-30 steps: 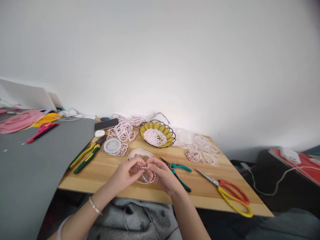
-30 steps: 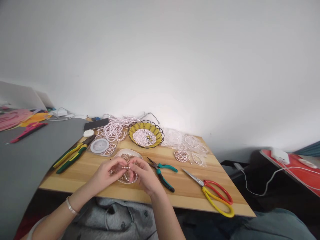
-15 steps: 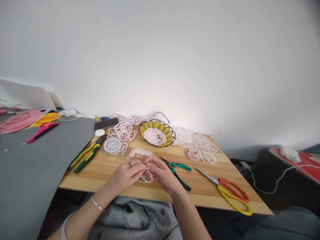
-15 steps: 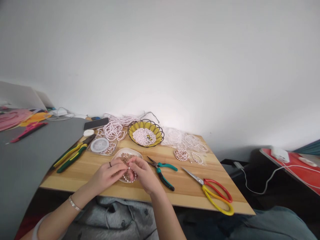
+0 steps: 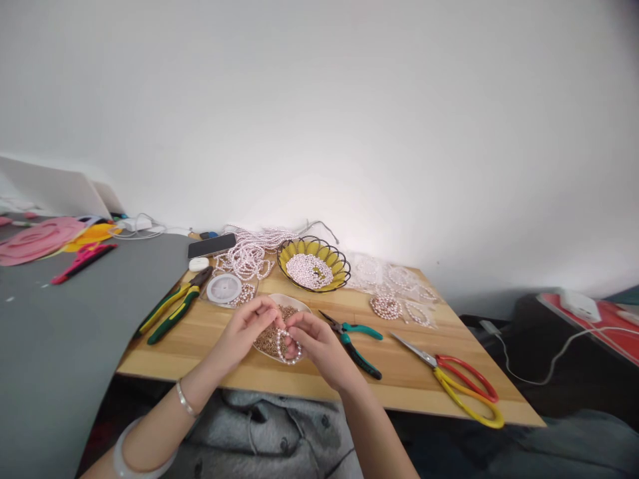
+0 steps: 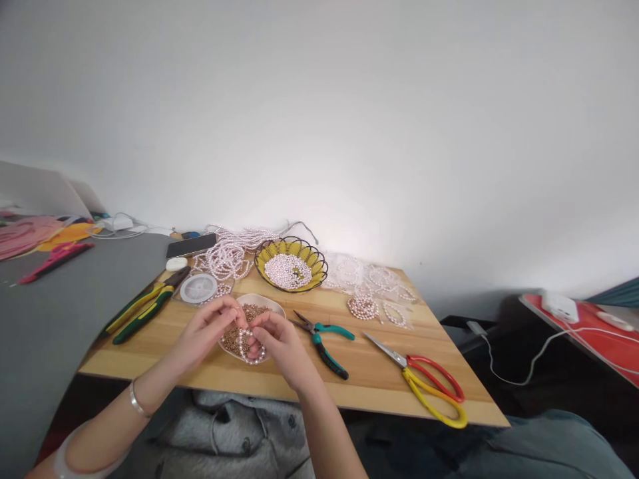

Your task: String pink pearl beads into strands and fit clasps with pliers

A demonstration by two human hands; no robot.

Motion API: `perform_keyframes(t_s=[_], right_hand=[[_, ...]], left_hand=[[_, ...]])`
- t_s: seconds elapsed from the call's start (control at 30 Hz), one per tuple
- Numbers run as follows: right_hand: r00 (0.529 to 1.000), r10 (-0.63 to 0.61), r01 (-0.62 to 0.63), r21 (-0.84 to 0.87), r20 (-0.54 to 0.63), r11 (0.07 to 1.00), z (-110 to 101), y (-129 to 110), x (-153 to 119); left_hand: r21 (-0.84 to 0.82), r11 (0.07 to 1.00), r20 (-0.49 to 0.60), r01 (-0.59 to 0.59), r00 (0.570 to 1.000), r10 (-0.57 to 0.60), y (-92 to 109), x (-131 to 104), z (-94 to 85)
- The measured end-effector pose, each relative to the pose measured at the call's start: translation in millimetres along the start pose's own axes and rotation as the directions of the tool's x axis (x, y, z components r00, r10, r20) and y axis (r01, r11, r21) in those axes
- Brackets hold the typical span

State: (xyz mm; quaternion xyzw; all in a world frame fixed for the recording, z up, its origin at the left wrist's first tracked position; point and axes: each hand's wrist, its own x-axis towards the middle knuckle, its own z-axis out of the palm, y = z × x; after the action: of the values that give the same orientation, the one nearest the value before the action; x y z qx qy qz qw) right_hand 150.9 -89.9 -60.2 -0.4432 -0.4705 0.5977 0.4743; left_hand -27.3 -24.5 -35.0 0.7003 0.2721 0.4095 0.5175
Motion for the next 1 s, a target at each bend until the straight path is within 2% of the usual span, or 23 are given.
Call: perform_keyframes(t_s=[0.2, 0.33, 0.4, 0.53, 0.8, 1.0], right_hand=[[0.984, -0.128, 0.099, -0.226, -0.119, 0.969, -15.3, -0.7, -0.1], [0.968, -0.172, 0.086, -0.402, -0.182, 0.912, -35.3, -1.5, -3.2], [0.968, -0.178, 0.071, -0.485, -0.178, 0.872, -42.8, -4.7, -4.2], [0.970, -0.195, 0.055, -0.647, -0.148, 0.761, -47.3, -14.2, 1.9], [0.979, -0.203, 0.124, -0.843, 0.018, 0.523, -32.3, -23.9, 34.5], [0.985, -0.117, 0.165, -0.904, 0.129, 0.395, -23.9, -33.5, 56.3]], left_hand=[[-0.016, 1.000, -0.059, 0.017, 0.998, -0.018, 9.3, 7.8, -10.6], [0.028, 0.999, -0.140, 0.025, 0.990, -0.021, 18.0, 14.3, -29.0], [0.048, 0.998, -0.140, 0.041, 0.990, -0.034, 21.0, 18.8, -37.2], [0.065, 0.997, -0.055, 0.052, 0.997, -0.049, 22.8, 32.4, -43.1], [0.034, 0.999, 0.007, -0.008, 1.000, 0.008, 8.8, 75.9, -28.7], [0.004, 0.998, -0.123, -0.059, 0.991, 0.059, -9.3, 81.0, -22.7]])
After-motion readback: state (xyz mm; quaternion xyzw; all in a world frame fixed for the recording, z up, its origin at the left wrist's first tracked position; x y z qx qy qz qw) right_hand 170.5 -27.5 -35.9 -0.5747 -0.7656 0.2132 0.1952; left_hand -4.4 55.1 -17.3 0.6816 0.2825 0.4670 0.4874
